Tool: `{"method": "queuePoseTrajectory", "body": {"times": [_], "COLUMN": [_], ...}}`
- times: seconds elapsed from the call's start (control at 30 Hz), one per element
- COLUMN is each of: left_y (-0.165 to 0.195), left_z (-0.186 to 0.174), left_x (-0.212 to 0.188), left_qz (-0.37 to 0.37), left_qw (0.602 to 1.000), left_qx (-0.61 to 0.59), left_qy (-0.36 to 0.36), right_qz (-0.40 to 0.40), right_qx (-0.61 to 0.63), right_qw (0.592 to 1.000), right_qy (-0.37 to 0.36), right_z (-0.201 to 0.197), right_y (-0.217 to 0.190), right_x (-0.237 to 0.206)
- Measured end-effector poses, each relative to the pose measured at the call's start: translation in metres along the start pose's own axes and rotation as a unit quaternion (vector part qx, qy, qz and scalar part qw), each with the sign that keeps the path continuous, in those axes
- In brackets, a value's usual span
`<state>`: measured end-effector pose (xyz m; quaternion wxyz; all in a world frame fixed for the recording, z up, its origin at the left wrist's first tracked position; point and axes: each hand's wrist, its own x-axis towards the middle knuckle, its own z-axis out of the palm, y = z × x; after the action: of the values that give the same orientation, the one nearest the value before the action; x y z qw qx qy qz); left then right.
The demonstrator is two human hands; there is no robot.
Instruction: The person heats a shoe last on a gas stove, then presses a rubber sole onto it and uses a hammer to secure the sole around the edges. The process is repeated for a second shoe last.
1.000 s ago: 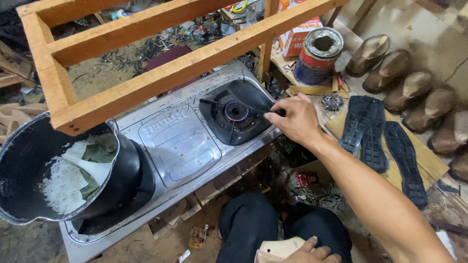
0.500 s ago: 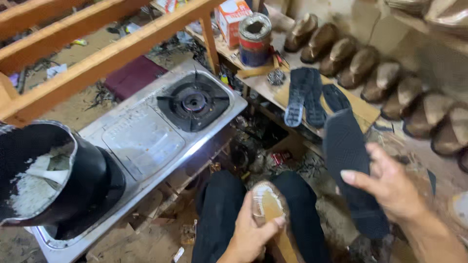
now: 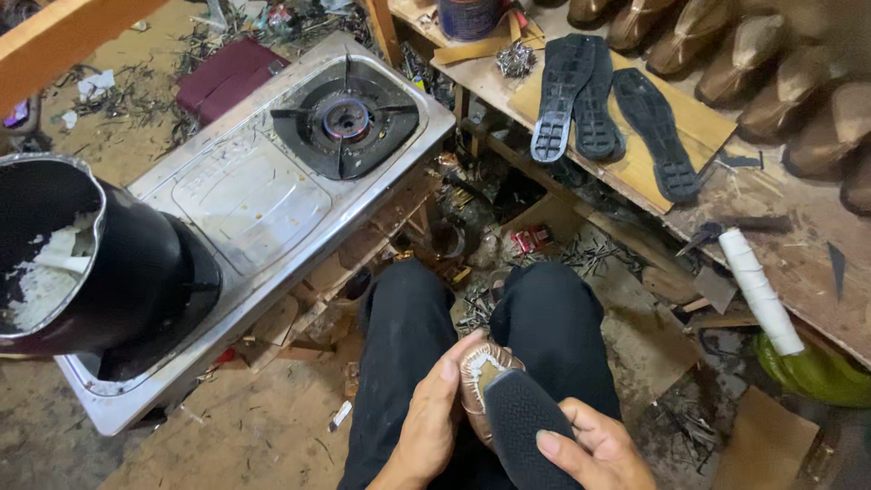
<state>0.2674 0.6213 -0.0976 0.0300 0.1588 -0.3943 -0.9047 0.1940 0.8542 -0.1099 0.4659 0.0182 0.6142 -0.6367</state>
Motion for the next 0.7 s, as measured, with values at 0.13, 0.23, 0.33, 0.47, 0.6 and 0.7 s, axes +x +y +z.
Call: {"method": "queuePoseTrajectory", "body": {"times": [0.13, 0.23, 0.33, 0.47, 0.6, 0.7], "left_y": [0.000, 0.003, 0.005, 0.006, 0.009, 0.013], "left_z": [0.003, 0.003, 0.003, 0.003, 0.004, 0.006], "left_x": [-0.002, -0.004, -0.006, -0.005, 0.001, 0.003], "left_qz": [0.034, 0.054, 0.060, 0.035, 0.030, 0.055], "left_qw": [0.999, 0.997, 0.994, 0.997, 0.998, 0.994], "left_qx": [0.026, 0.038, 0.081, 0.063, 0.046, 0.087], "left_qy": [-0.016, -0.036, -0.033, -0.021, -0.038, -0.042], "right_qz": [0.012, 0.025, 0.041, 0.040, 0.030, 0.014], "right_qx": [0.014, 0.014, 0.004, 0.005, 0.000, -0.010], "right_qw": [1.000, 0.999, 0.998, 0.998, 0.999, 1.000], "right_qy": [0.010, 0.025, 0.039, 0.040, 0.034, 0.018], "right_z": [0.009, 0.013, 0.015, 0.012, 0.005, -0.001], "right_y": [0.001, -0.005, -0.009, -0.006, -0.003, -0.003], "right_x": [0.008, 0.012, 0.015, 0.020, 0.026, 0.030]}}
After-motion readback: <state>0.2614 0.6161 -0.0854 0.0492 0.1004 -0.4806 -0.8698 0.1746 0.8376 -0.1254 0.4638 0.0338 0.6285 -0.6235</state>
